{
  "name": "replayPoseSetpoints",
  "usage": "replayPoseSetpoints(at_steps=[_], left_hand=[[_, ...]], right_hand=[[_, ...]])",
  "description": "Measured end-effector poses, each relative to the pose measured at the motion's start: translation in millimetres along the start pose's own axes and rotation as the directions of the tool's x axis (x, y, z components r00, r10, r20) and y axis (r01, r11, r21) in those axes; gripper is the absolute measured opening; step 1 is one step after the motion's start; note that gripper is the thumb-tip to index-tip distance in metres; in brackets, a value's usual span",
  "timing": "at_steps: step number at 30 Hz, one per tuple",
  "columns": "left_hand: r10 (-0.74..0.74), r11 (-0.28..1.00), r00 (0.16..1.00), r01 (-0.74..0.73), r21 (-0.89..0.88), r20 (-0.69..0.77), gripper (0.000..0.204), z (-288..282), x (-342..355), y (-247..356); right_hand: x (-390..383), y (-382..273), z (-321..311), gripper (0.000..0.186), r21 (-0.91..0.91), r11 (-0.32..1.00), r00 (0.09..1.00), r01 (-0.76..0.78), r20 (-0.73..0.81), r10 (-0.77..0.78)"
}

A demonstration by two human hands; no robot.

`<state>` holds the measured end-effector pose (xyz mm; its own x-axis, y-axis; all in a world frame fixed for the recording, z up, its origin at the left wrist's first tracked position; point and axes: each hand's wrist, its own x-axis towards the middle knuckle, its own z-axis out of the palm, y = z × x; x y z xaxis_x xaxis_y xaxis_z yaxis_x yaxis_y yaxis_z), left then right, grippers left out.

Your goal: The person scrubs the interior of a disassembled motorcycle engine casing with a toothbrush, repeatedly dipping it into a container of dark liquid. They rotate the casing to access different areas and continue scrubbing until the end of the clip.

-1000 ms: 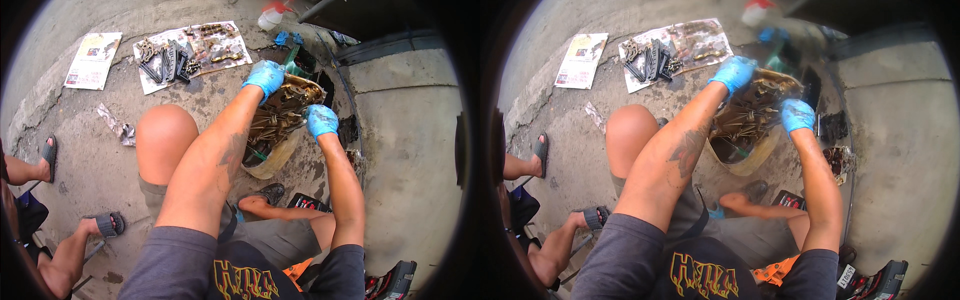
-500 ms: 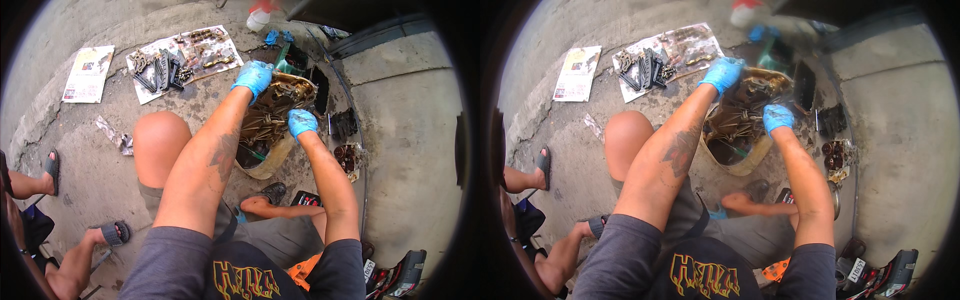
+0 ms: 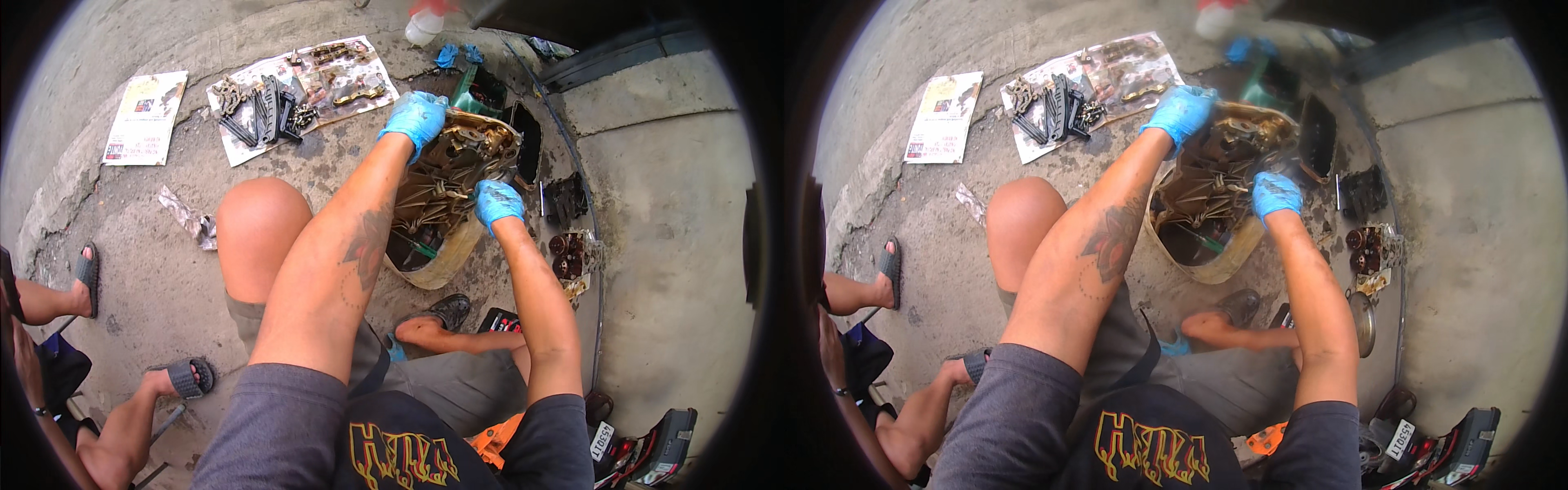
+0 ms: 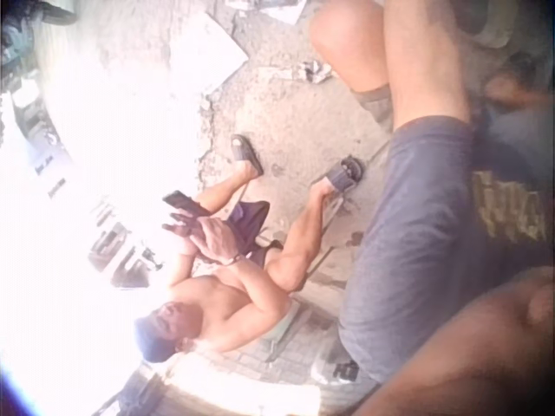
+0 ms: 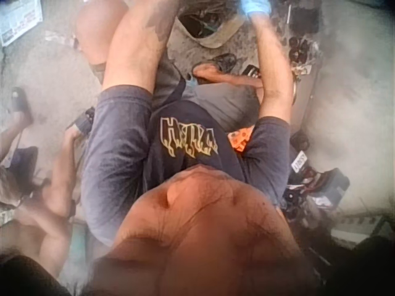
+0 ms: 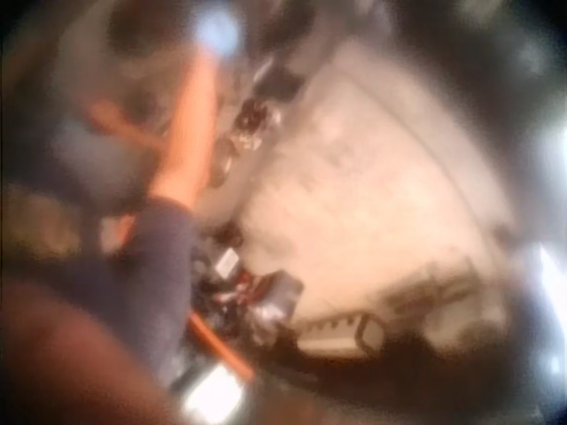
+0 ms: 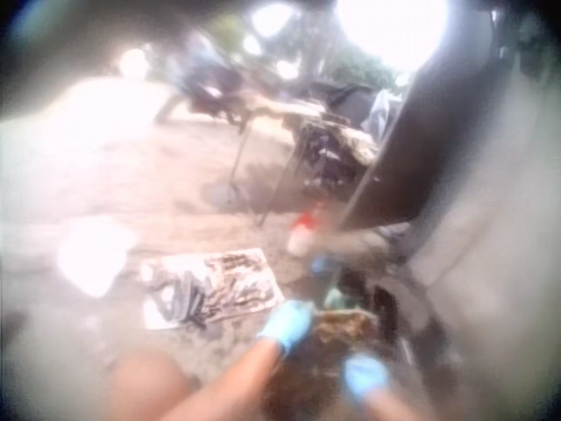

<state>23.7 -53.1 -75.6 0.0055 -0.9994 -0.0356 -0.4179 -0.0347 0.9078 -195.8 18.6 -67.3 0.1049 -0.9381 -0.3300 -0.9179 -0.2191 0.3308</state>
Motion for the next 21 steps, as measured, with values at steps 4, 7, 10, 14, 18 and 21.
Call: replayPoseSetpoints(at_steps=[4,7,10,14,18,21], left_hand=[[0.016,1.0,0.999,-0.017,0.02,0.044,0.04,-4.2,-7.0,15.6],[0.101,0.99,0.995,-0.101,0.101,-0.001,0.039,3.0,1.7,-7.0],[0.299,0.869,0.951,-0.306,0.389,0.081,0.036,7.4,13.4,-15.0],[0.078,0.997,0.995,-0.078,-0.005,0.063,0.035,18.6,3.4,19.0],[-0.011,1.0,0.999,0.012,-0.029,0.035,0.04,0.5,-6.6,9.8],[-0.007,0.995,1.0,0.005,-0.096,-0.02,0.039,-0.7,-3.6,-1.7]], right_hand=[[-14.0,-2.0,-11.5,0.018,-0.071,0.997,0.999,0.02,0.036,-0.018],[-8.7,-10.3,-1.6,0.018,-0.077,0.997,0.999,0.02,0.042,-0.017],[2.0,12.3,64.7,0.019,0.003,1.0,0.999,0.026,-0.034,-0.026],[-21.2,48.1,197.0,0.02,0.194,0.962,0.981,-0.192,0.06,0.184],[-50.0,-21.9,147.0,0.019,0.315,0.923,0.974,-0.222,0.041,0.221],[-57.1,-12.7,102.2,0.017,0.384,0.901,0.944,-0.2,-0.172,0.283]])
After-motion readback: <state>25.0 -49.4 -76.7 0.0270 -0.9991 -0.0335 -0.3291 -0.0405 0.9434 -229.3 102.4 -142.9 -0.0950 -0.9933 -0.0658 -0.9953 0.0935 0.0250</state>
